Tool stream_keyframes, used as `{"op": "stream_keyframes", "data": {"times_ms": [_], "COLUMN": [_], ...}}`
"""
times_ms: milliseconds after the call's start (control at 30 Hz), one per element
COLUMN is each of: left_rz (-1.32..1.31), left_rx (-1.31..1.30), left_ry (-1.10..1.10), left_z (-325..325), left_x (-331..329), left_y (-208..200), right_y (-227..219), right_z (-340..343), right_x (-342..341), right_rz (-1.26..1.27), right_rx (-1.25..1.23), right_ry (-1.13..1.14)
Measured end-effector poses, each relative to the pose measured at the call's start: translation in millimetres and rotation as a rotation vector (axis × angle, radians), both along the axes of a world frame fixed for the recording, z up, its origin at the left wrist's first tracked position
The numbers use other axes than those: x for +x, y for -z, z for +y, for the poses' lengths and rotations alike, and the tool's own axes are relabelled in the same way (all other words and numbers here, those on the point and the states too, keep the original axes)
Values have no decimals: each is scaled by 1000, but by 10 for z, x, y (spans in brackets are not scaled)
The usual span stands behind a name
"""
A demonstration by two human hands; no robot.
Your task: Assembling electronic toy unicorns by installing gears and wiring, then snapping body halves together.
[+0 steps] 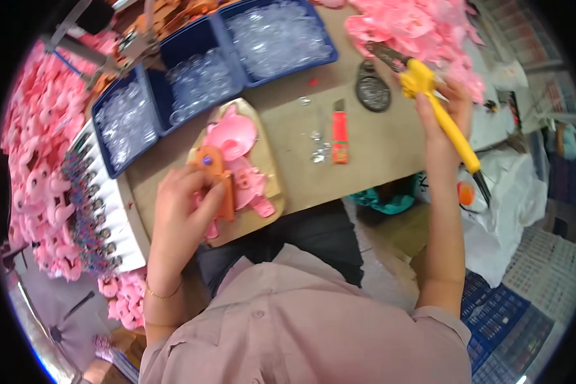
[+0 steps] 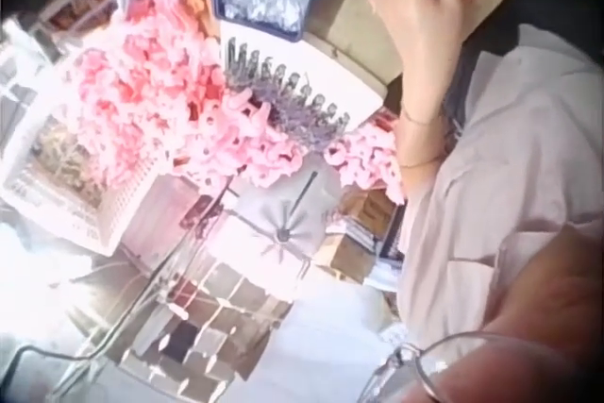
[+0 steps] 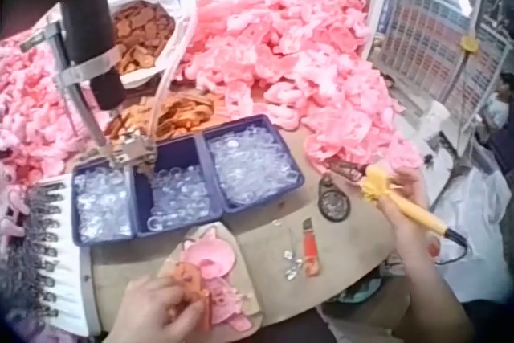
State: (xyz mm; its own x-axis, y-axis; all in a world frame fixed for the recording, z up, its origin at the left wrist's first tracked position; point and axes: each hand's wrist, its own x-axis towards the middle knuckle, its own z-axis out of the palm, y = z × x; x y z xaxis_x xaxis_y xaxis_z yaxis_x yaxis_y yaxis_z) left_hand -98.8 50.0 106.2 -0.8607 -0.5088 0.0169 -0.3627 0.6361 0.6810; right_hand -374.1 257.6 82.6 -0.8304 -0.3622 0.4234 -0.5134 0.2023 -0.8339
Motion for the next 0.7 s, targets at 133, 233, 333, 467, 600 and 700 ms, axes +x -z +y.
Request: {"op": "stream_keyframes", "data": {"times_ms": [133,233,333,467,600,700], "left_rz": [-8,-30,-6,1,-32,-57], "left_rx": [-6,-1,-38,-129,-251,-273], "left_ry": [4,24,28,-54,-182,-168], "left_z": [-31,-64,-110,-51,-21,-126], "left_x": [28,41,182,415,755,770], "left_y": [33,15,11,-11,35,21], "right_y": [340,110,-194,-119,-173,-349], "right_z": [254,-208,-1104,-1686,-1683,-1728], "right_x": [357,1015,1208,1135,1077,1168], "right_rz": [-698,-624,120,247,85,7], "right_rx": [60,149,234,537,573,569], "right_ry": [-7,-451,-875,-1207,-1278,-1198]}}
